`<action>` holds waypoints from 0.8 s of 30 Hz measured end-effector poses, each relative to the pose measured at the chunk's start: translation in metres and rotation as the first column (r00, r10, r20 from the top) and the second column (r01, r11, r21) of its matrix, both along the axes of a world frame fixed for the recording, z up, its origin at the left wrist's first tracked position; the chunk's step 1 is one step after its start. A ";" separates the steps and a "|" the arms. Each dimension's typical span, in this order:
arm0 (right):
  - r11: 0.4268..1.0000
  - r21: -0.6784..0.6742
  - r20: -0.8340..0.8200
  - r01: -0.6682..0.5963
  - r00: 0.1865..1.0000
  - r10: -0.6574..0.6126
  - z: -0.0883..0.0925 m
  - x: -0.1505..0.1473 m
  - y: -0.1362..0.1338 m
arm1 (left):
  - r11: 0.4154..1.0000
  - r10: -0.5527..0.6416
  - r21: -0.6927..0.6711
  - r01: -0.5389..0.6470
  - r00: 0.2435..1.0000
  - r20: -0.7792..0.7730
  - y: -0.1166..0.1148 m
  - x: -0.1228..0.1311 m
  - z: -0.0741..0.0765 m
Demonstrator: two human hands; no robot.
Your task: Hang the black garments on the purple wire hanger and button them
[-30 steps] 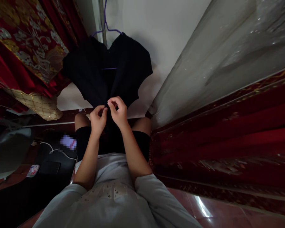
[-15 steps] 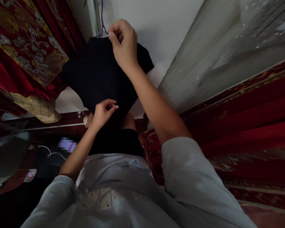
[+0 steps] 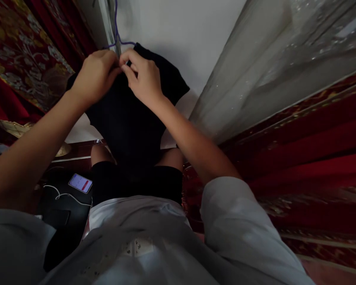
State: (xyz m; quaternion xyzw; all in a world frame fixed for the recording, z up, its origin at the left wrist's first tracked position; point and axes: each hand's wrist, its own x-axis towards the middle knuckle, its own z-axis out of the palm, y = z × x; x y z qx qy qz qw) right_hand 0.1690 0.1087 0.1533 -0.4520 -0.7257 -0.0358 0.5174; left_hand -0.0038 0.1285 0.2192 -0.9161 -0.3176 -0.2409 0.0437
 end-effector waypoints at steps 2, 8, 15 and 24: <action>0.997 0.058 0.038 0.056 0.998 -0.058 0.000 0.001 -0.005 | 0.999 -0.044 -0.014 0.043 0.997 -0.066 -0.001 -0.004 0.005; 0.988 0.069 0.129 0.138 0.981 -0.146 0.006 0.002 -0.013 | 0.981 -0.179 -0.071 0.183 0.982 0.063 0.000 -0.014 0.016; 0.985 0.067 0.175 0.157 0.970 -0.166 -0.012 -0.010 0.003 | 0.998 -0.052 -0.013 0.055 0.980 0.191 0.002 -0.016 0.008; 0.986 -0.121 0.275 0.116 0.958 -0.079 -0.045 -0.022 0.022 | 0.992 0.047 -0.123 0.020 0.852 0.521 0.001 -0.003 0.001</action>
